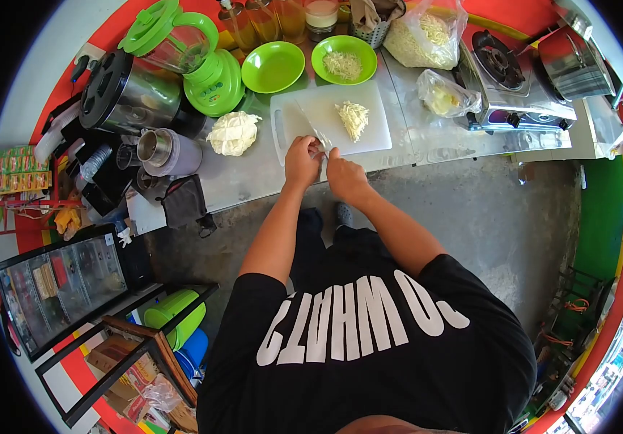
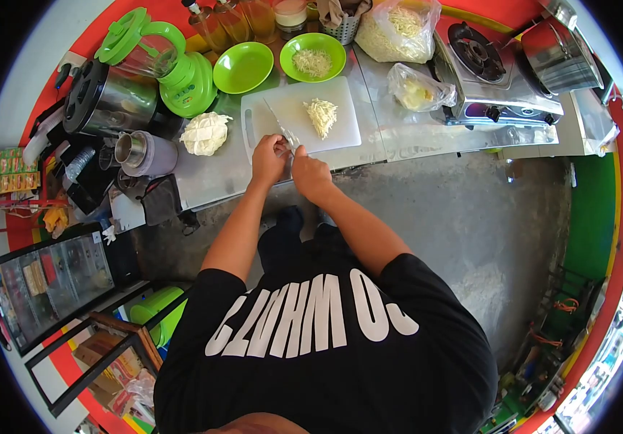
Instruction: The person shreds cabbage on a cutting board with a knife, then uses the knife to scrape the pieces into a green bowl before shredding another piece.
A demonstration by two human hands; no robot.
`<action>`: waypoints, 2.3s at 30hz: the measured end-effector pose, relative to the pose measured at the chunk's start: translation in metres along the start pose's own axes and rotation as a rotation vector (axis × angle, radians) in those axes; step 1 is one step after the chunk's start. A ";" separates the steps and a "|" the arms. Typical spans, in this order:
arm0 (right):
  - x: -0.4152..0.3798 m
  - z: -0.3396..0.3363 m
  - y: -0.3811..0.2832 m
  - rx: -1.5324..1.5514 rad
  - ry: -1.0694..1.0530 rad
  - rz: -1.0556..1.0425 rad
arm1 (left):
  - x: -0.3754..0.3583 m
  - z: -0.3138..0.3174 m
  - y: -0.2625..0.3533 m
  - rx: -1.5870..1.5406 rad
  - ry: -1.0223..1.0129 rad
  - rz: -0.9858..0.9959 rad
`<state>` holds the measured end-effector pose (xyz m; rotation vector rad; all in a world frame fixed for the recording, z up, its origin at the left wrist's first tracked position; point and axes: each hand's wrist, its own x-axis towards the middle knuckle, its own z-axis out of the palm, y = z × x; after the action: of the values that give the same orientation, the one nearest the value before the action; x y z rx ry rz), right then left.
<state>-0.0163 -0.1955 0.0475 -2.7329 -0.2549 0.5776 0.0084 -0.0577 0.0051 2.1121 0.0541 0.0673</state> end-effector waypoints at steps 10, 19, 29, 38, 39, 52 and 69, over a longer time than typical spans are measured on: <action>-0.010 0.001 0.003 -0.085 -0.033 0.026 | -0.002 0.004 -0.003 0.051 0.048 0.074; -0.017 -0.018 0.003 -0.034 -0.091 -0.010 | -0.005 0.005 0.001 0.060 0.057 0.051; -0.019 -0.008 0.025 0.019 -0.033 0.030 | -0.006 0.007 0.004 0.121 0.061 0.034; -0.020 -0.024 0.056 0.030 0.035 0.006 | -0.009 -0.002 0.018 0.303 0.026 0.071; -0.021 -0.024 0.055 0.027 0.025 -0.024 | -0.011 -0.004 0.021 0.299 0.036 0.068; -0.025 -0.051 0.029 -0.231 -0.130 -0.074 | -0.014 -0.017 0.039 0.739 -0.256 0.168; -0.004 -0.027 0.024 -0.055 -0.122 -0.016 | -0.025 -0.027 0.046 0.581 -0.332 0.020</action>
<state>-0.0057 -0.2265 0.0638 -2.7490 -0.3268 0.7448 -0.0181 -0.0599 0.0580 2.6745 -0.1658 -0.3238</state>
